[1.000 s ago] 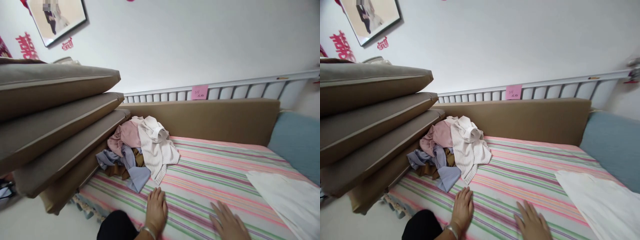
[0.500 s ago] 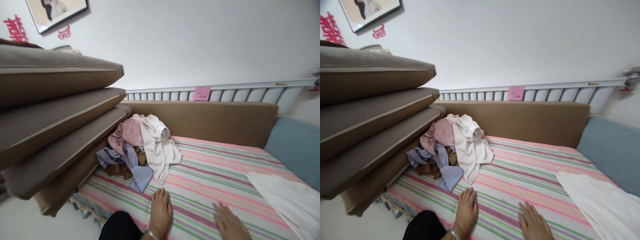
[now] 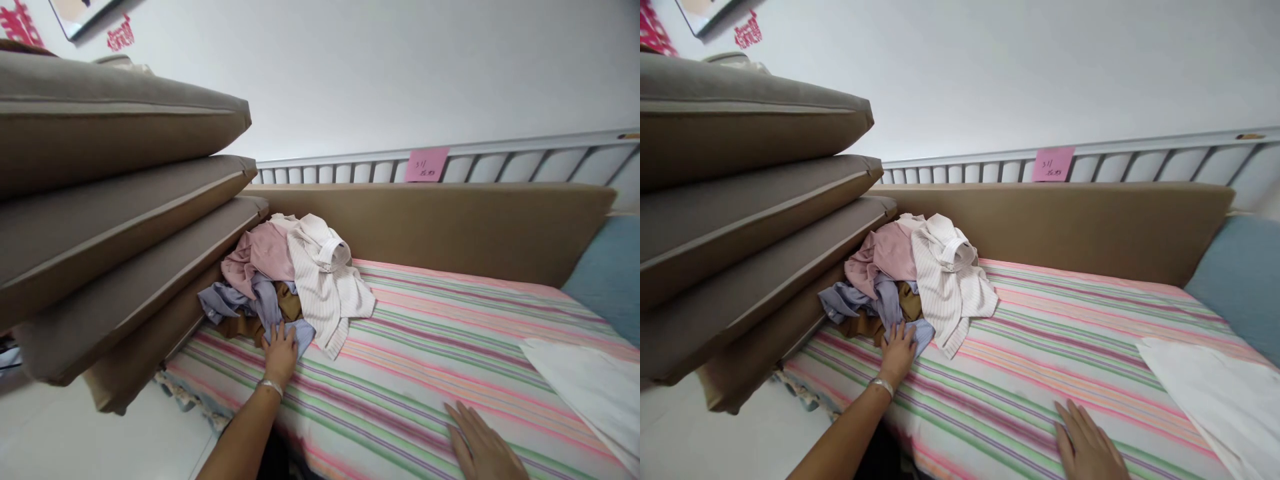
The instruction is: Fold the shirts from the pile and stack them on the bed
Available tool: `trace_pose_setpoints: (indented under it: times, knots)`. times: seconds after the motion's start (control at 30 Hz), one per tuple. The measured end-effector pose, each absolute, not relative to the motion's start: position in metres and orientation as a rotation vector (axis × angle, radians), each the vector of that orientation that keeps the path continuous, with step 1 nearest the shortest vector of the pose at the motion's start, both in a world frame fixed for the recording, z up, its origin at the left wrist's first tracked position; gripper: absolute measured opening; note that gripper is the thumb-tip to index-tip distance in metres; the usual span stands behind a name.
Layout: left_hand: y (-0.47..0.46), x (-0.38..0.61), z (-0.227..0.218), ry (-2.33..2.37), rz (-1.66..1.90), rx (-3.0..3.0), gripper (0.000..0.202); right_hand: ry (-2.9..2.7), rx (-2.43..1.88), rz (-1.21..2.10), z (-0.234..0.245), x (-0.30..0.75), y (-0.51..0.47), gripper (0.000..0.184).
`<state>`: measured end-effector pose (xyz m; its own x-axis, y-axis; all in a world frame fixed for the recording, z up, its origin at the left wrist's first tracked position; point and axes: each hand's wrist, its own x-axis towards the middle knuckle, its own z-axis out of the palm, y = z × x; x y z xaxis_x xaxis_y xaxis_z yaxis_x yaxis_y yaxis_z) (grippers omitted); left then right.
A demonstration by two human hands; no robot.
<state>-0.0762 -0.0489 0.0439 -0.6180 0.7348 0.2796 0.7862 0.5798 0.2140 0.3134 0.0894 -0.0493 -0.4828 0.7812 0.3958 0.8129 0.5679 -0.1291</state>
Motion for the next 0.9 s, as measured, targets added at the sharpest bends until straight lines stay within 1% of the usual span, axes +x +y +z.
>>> trace_pose_setpoints:
  times: [0.23, 0.3, 0.43, 0.57, 0.8, 0.9]
  knots:
    - [-0.047, -0.079, 0.045, -2.711, -0.476, -1.300, 0.023, -2.391, -1.262, -0.126, -0.047, 0.313, 0.091, 0.056]
    - [-0.046, -0.078, 0.046, -2.738, -0.490, -1.293, 0.023, -2.392, -1.262, -0.140, -0.045, 0.312, 0.090, 0.056]
    - [-0.045, -0.078, 0.045, -2.817, -0.504, -1.266, 0.033, -2.371, -1.252, -0.158, -0.046, 0.311, 0.089, 0.057]
    - [-0.043, -0.082, 0.047, -2.861, -0.582, -1.231, 0.033, -2.364, -1.260, -0.131, -0.048, 0.312, 0.089, 0.056]
    - [-0.054, -0.104, 0.051, -2.813, -0.938, -1.034, 0.037, -2.381, -1.257, -0.089, -0.044, 0.312, 0.089, 0.054]
    - [-0.060, -0.110, 0.045, -2.759, -1.088, -1.044, 0.028, -2.349, -1.241, -0.096, -0.047, 0.313, 0.090, 0.053]
